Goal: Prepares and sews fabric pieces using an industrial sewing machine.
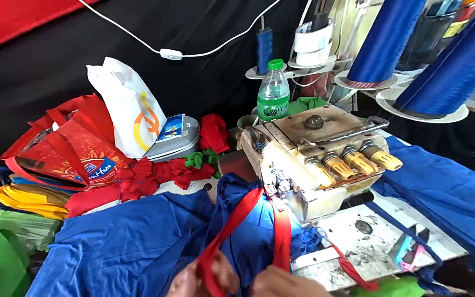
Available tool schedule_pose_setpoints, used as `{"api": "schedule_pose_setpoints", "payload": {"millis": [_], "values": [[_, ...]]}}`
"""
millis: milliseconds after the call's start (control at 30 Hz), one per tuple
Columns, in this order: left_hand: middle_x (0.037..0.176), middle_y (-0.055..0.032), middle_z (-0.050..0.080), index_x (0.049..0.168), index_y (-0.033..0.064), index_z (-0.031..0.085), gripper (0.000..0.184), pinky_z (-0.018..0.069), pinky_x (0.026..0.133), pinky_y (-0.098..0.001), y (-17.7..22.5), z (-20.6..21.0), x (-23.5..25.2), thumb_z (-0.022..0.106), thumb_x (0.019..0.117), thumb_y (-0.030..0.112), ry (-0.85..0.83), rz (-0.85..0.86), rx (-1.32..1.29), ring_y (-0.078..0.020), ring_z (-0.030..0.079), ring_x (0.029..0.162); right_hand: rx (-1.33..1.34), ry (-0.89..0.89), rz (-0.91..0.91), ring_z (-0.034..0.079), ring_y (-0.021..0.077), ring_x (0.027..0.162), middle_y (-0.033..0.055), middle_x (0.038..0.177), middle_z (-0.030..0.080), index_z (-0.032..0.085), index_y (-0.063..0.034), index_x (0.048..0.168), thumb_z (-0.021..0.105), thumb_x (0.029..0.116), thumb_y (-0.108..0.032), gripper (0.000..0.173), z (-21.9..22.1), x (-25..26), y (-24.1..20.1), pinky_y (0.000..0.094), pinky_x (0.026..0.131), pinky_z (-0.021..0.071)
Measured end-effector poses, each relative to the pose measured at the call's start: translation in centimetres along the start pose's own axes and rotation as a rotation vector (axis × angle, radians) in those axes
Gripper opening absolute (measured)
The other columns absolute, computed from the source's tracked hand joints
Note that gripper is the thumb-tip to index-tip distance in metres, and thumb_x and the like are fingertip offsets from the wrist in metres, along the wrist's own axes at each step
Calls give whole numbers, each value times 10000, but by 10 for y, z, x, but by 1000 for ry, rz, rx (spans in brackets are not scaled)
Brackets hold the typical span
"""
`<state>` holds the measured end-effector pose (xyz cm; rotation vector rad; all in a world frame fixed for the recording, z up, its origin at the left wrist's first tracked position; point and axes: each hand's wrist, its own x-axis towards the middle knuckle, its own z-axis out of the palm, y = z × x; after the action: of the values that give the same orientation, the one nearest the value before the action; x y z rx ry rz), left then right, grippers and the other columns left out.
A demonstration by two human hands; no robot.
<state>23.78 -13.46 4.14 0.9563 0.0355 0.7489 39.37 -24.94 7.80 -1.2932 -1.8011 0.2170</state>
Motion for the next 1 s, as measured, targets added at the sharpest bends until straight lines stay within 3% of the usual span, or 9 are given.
{"api": "schedule_pose_setpoints", "payload": {"millis": [67, 167, 233, 333, 567, 667, 733, 867, 1000], "values": [[1038, 70, 741, 1109, 219, 780, 319, 514, 969, -297, 13, -4, -2, 541, 1024, 412, -19, 136, 37, -84, 675, 1040, -61, 67, 80, 706, 306, 861, 182, 908, 705, 687, 6, 916, 671, 962, -131, 145, -5, 6, 13, 404, 720, 582], [1131, 50, 734, 1185, 191, 764, 262, 494, 1020, -305, 29, -5, -9, 575, 1023, 274, -82, 271, 145, -91, 658, 1102, -283, 159, -2, 719, 220, 981, 102, 1052, 739, 717, -71, 1049, 551, 1028, -122, 175, -10, 16, 50, 334, 818, 596], [1159, 53, 728, 1229, 197, 742, 267, 495, 1020, -299, 37, -5, -12, 591, 1011, 222, -83, 309, 167, -83, 655, 1111, -402, 200, -39, 723, 161, 974, 45, 1070, 745, 742, -115, 1071, 509, 1005, -112, 241, -17, 22, 72, 290, 814, 598], [1175, 40, 731, 1229, 199, 748, 268, 491, 1061, -308, 42, -7, -15, 592, 1014, 163, -29, 311, 128, -97, 656, 1150, -366, 39, -15, 719, 152, 1006, 20, 1104, 740, 733, -135, 1121, 493, 1014, -134, 263, -28, 25, 86, 314, 838, 602], [1205, 28, 738, 1209, 234, 763, 272, 511, 1057, -315, 35, -11, -11, 572, 1024, 174, 135, 358, 154, -109, 670, 1163, -223, 26, -92, 658, 85, 904, -13, 920, 693, 724, -152, 1007, 497, 1065, -340, 300, -22, 24, 94, 213, 802, 534], [1185, 14, 747, 1200, 222, 766, 270, 542, 1027, -315, 33, -8, -11, 564, 1025, 179, 241, 344, 166, -115, 695, 1122, -155, 11, -146, 680, 147, 900, 53, 943, 706, 713, -102, 1097, 546, 1013, -497, 436, -14, 27, 82, 281, 782, 566], [1222, 6, 735, 1234, 213, 750, 283, 548, 1016, -308, 30, -8, -11, 566, 1024, 165, 233, 334, 156, -112, 691, 1131, -157, 4, -186, 697, 208, 901, 98, 958, 711, 707, -70, 1105, 607, 988, -441, 402, -3, 30, 69, 328, 759, 579], [1276, 9, 721, 1308, 224, 707, 345, 536, 1037, -310, 24, -6, -12, 594, 1003, 111, 243, 312, 173, -116, 680, 1174, -50, -65, -98, 717, 284, 927, 182, 992, 710, 696, 13, 1051, 624, 992, -123, 165, 5, 29, 31, 341, 810, 590], [1192, 26, 745, 1287, 226, 710, 355, 555, 1001, -311, 16, -2, -13, 608, 989, 63, 292, 275, 201, -109, 698, 1109, 91, -172, 152, 697, 353, 960, 258, 1069, 678, 662, 86, 1170, 629, 984, -90, 258, -2, 23, 7, 409, 861, 575]]}}
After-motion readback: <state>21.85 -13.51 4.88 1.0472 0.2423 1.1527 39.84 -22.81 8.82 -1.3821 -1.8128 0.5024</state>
